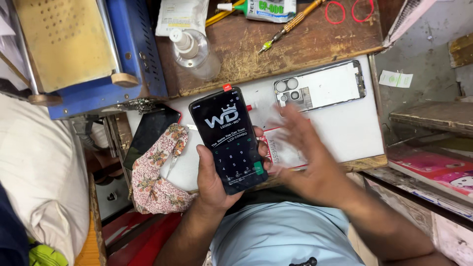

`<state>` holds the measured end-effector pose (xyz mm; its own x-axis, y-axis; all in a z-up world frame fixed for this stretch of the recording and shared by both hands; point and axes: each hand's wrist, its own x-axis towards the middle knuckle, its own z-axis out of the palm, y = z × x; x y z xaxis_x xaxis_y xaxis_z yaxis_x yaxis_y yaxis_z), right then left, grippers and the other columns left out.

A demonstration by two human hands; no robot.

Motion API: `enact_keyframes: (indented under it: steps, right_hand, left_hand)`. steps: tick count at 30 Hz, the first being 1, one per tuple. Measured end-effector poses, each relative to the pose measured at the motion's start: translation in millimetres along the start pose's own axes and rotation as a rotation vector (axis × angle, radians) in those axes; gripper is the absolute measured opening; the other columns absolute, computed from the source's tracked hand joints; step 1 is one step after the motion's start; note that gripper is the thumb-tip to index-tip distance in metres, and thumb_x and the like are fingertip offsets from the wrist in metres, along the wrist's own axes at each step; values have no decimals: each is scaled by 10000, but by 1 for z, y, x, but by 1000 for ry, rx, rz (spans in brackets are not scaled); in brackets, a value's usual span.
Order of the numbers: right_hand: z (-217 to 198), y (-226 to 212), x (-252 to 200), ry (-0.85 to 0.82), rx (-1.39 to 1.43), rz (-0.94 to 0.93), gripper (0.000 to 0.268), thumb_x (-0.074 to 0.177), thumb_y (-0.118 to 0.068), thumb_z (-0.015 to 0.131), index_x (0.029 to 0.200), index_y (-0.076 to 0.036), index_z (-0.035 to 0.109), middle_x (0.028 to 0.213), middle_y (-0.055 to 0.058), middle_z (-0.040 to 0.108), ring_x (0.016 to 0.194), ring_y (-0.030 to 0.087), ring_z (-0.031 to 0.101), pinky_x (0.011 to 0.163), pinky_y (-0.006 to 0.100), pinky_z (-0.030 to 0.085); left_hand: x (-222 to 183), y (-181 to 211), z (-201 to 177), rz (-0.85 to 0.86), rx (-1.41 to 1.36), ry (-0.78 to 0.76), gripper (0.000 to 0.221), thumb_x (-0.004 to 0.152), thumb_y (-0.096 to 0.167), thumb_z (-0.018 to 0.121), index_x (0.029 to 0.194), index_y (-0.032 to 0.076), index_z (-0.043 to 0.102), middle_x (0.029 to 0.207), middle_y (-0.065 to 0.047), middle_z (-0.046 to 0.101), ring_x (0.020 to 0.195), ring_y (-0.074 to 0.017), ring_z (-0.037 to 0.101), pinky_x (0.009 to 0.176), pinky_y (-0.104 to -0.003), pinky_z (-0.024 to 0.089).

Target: The person applies adhesive to a smartphone back cover and attaches it to the phone body. They then test the touchscreen by swiping and tapping through the interface, remove a protective film, and wipe the back cover with a cloth.

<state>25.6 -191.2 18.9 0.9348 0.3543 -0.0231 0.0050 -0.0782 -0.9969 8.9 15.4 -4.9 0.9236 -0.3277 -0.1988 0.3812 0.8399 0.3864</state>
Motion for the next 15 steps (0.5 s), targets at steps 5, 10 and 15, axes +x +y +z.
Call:
enact_keyframes:
  steps: [5, 10, 15]
  right_hand:
    - [38, 29, -24, -116, 105, 90, 1186, 836, -55, 832, 1657, -131, -20, 1542, 111, 286, 1105, 170, 405, 999, 314, 434]
    - [38, 35, -26, -111, 79, 85, 1163, 854, -77, 815, 1650, -132, -31, 1626, 98, 260, 1103, 148, 392, 1000, 301, 426]
    - [35, 39, -30, -121, 156, 109, 1075, 911, -127, 746, 1676, -126, -9, 1650, 141, 246, 1193, 180, 408, 1041, 336, 423]
  left_hand:
    - [-5, -6, -5, -38, 51, -157, 984, 1007, 778, 414, 1554, -40, 424, 1236, -158, 609, 1117, -261, 625, 1023, -411, 524]
    - [-6, -11, -11, -29, 113, -151, 1015, 973, 801, 409, 1549, -35, 425, 1281, -155, 609, 1161, -266, 622, 1058, -432, 525]
    - [-7, -13, -14, -40, 110, -154, 1028, 968, 807, 417, 1546, -43, 414, 1283, -151, 607, 1160, -262, 619, 1067, -426, 522]
